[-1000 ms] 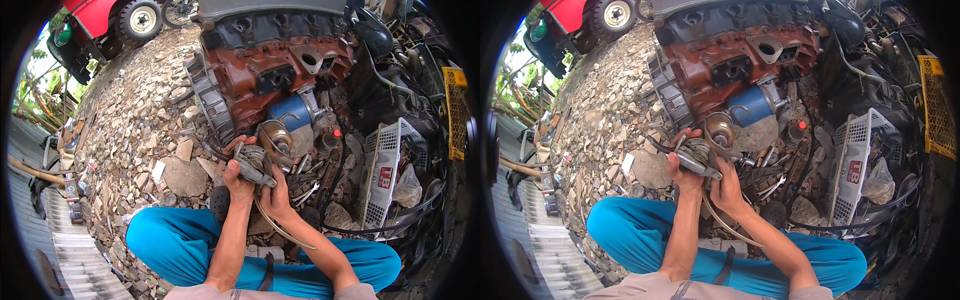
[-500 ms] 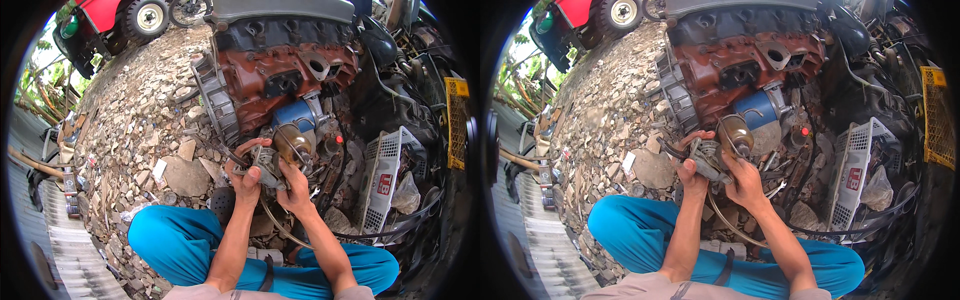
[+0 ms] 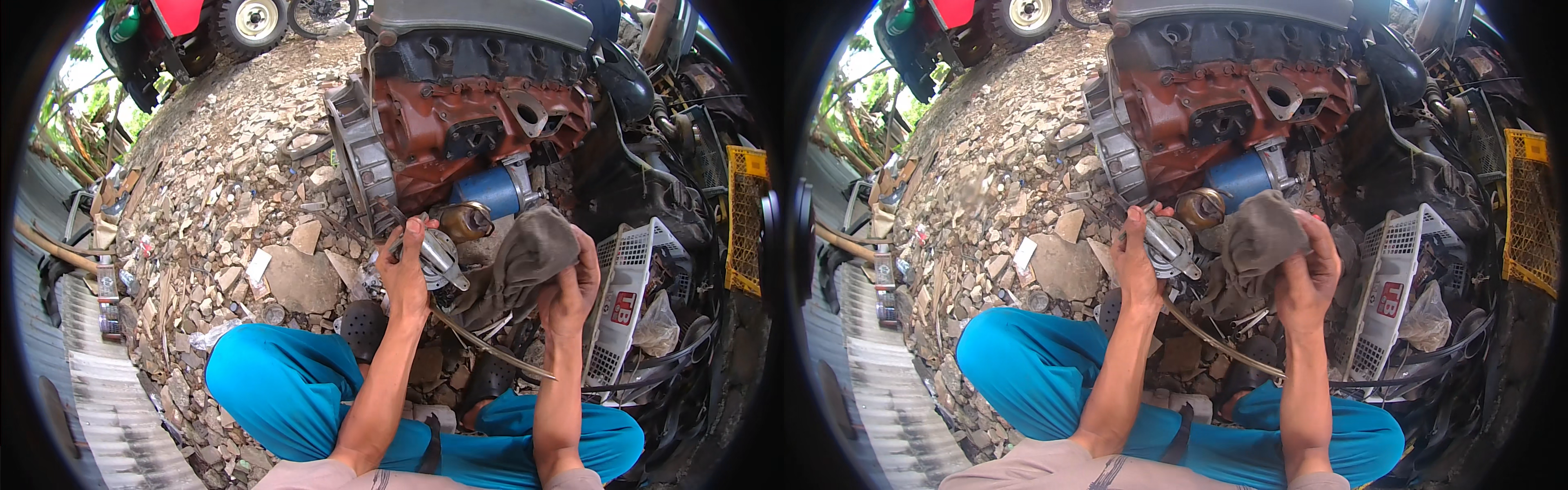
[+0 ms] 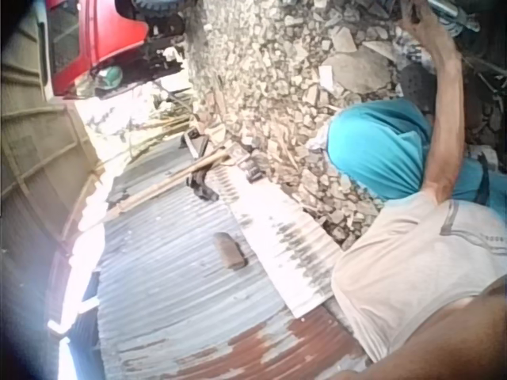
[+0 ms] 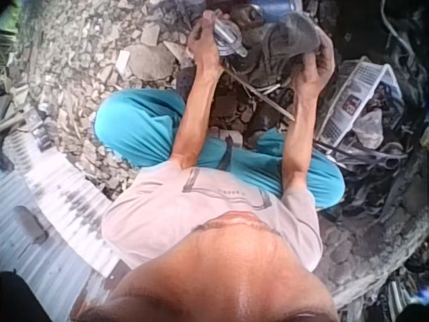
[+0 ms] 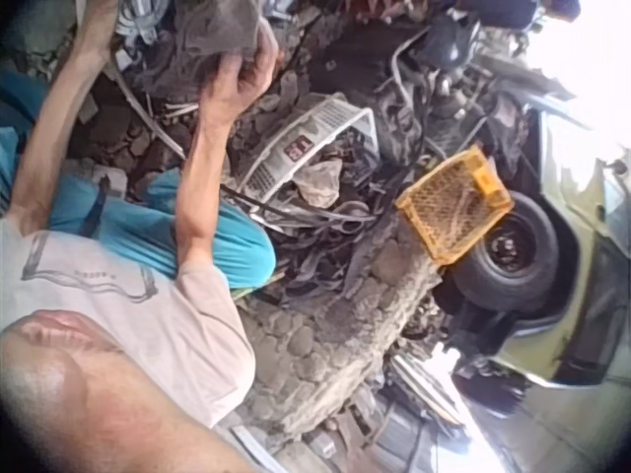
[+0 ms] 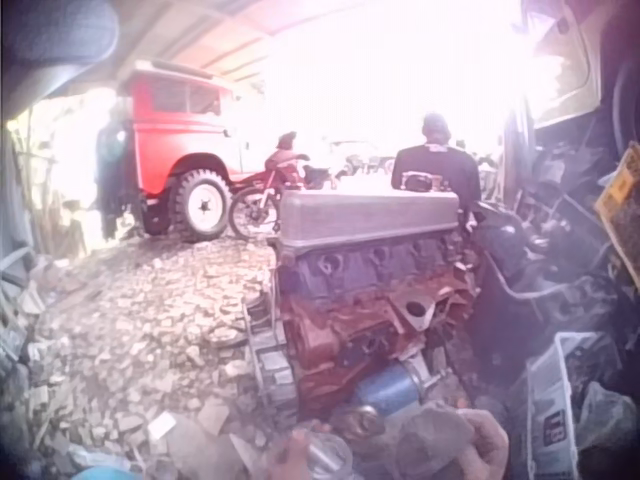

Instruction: The person sits on the ground and disassembles a carburetor using a screwdriver and a rag. They remove the float bowl, clean internal components, and wipe the parts with a cloth.

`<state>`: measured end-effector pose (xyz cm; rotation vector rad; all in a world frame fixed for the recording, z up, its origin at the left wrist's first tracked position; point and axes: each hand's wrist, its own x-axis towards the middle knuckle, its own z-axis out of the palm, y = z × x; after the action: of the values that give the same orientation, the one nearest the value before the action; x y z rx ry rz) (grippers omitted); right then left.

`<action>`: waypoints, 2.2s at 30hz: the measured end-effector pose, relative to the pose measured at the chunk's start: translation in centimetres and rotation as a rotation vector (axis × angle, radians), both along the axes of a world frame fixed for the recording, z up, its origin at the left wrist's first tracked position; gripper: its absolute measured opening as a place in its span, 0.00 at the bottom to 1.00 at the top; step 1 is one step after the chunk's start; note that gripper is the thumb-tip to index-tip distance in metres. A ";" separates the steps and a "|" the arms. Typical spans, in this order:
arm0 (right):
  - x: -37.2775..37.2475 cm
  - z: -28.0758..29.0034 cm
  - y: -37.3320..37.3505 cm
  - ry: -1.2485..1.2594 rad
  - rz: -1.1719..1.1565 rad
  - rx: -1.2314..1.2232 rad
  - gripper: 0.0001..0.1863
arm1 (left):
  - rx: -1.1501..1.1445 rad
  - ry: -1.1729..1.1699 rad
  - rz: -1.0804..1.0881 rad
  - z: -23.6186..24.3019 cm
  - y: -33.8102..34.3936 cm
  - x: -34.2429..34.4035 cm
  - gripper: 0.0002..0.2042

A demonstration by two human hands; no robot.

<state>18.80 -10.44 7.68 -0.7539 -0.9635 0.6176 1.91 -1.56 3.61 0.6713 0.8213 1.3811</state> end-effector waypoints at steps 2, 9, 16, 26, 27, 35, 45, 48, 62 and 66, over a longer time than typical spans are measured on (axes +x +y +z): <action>-1.4 1.2 -0.1 -0.325 -0.020 -0.147 0.20 | -0.086 -0.010 -0.013 0.3 -0.4 0.5 0.25; -4.3 -1.6 1.3 -0.605 0.007 -0.321 0.32 | -0.071 0.099 -0.170 -1.0 -1.7 1.9 0.40; -4.1 -2.7 2.0 -0.112 -0.075 -0.452 0.30 | 0.113 0.564 -0.307 1.3 -3.6 2.3 0.49; -1.4 -3.4 2.3 0.571 -0.138 -0.414 0.22 | 0.168 0.550 -0.390 3.9 -2.6 1.1 0.47; -1.3 -3.5 2.3 0.598 -0.142 -0.387 0.22 | 0.194 0.611 -0.377 3.8 -2.6 1.0 0.45; -2.6 -4.5 1.7 0.522 -0.068 -0.294 0.24 | -0.005 0.347 -0.487 0.7 -2.3 1.1 0.34; 0.1 -3.4 1.7 0.325 0.291 -0.287 0.21 | 0.223 0.130 -0.399 -0.6 -1.4 -0.6 0.30; 3.6 -4.5 1.2 0.286 0.300 -0.325 0.22 | 0.240 0.147 -0.358 -0.5 -0.8 -1.4 0.31; 3.2 1.9 -0.5 -0.394 -0.019 -0.135 0.33 | 0.688 0.600 -0.108 -0.2 0.7 -3.5 0.33; -3.2 1.0 0.6 -0.400 0.066 -0.180 0.28 | 0.648 0.547 -0.222 -0.2 -0.6 -1.4 0.36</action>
<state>15.60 -9.83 8.63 -1.0333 -1.3151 0.6290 0.49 -2.17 3.44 1.6449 0.6775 1.2679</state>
